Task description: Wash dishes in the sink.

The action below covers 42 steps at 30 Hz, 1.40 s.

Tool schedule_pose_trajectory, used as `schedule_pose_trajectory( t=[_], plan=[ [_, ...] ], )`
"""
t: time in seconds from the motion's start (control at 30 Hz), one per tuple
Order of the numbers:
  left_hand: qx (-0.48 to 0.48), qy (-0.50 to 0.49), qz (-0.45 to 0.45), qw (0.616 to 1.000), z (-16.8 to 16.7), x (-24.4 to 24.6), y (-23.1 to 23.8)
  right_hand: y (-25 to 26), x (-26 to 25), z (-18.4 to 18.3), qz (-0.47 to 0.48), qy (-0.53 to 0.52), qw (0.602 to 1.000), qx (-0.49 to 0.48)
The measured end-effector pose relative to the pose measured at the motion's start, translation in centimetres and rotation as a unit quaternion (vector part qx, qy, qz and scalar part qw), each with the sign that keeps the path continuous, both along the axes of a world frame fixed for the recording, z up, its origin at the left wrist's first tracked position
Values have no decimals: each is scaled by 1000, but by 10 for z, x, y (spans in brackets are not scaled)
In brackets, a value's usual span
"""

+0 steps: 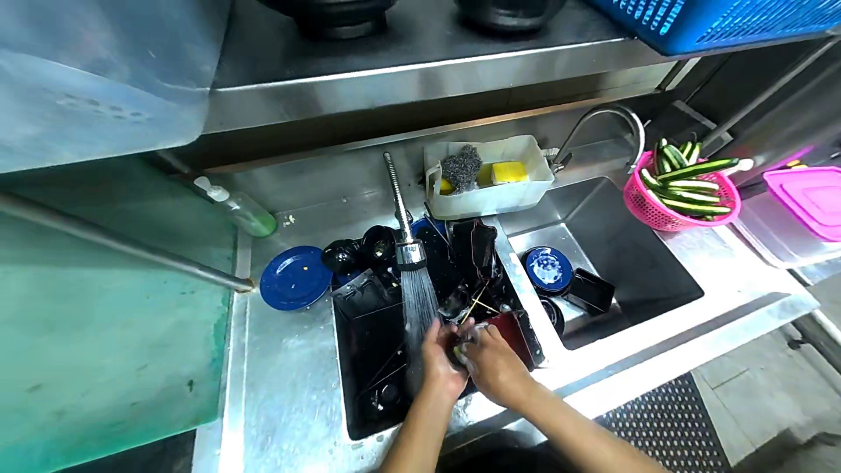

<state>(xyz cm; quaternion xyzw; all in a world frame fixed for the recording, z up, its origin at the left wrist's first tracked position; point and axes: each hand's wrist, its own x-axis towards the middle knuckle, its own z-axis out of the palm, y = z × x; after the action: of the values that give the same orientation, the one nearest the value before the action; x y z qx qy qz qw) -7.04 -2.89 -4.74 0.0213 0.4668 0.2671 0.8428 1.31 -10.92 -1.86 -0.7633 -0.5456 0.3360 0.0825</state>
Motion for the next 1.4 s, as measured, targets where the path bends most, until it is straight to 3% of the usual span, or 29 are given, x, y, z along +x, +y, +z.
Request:
schedule_pose_trajectory(
  t=[0.1,0.17,0.27,0.33,0.43,0.53,0.63,0.73,0.8,0.87,0.97,1.03,1.13,1.23,1.3,1.4],
  plan=[
    [29,-30,-28,999,3,3,-2,8,7,8,-14,85,993,77],
    [58,-28,-93,994,10,9,-7,16,16,7,-66,70,988,117],
    [153,15,-162,975,9,11,-1,17,22,5,-76,24,994,68],
    [212,32,-164,963,5,11,7,14,27,14,-42,78,995,34],
    [178,1,-97,979,10,15,8,9,35,38,-46,147,987,37],
    [72,-25,-78,994,19,26,3,-2,29,37,-155,113,967,166],
    [19,-87,-155,984,34,35,-22,-4,27,25,-278,132,906,289],
    [71,-190,-216,955,35,43,-32,7,37,34,-451,233,794,335],
    [104,-157,-247,951,30,49,-31,10,35,33,-505,290,738,340],
    [152,-48,-233,959,25,58,-30,8,23,22,-509,291,750,306],
    [247,55,-184,950,15,63,-32,0,19,13,-458,215,831,230],
    [356,100,-284,885,10,56,-25,-6,44,17,-450,149,852,221],
    [464,155,-482,726,-5,25,3,-27,110,7,-487,81,845,204],
    [443,334,-608,568,-31,-31,30,-59,170,-25,-549,56,825,122],
    [391,461,-613,509,-50,-68,33,-80,186,-50,-585,77,803,80],
    [349,562,-575,482,-73,-104,26,-98,195,-75,-623,60,773,100]
  ],
)
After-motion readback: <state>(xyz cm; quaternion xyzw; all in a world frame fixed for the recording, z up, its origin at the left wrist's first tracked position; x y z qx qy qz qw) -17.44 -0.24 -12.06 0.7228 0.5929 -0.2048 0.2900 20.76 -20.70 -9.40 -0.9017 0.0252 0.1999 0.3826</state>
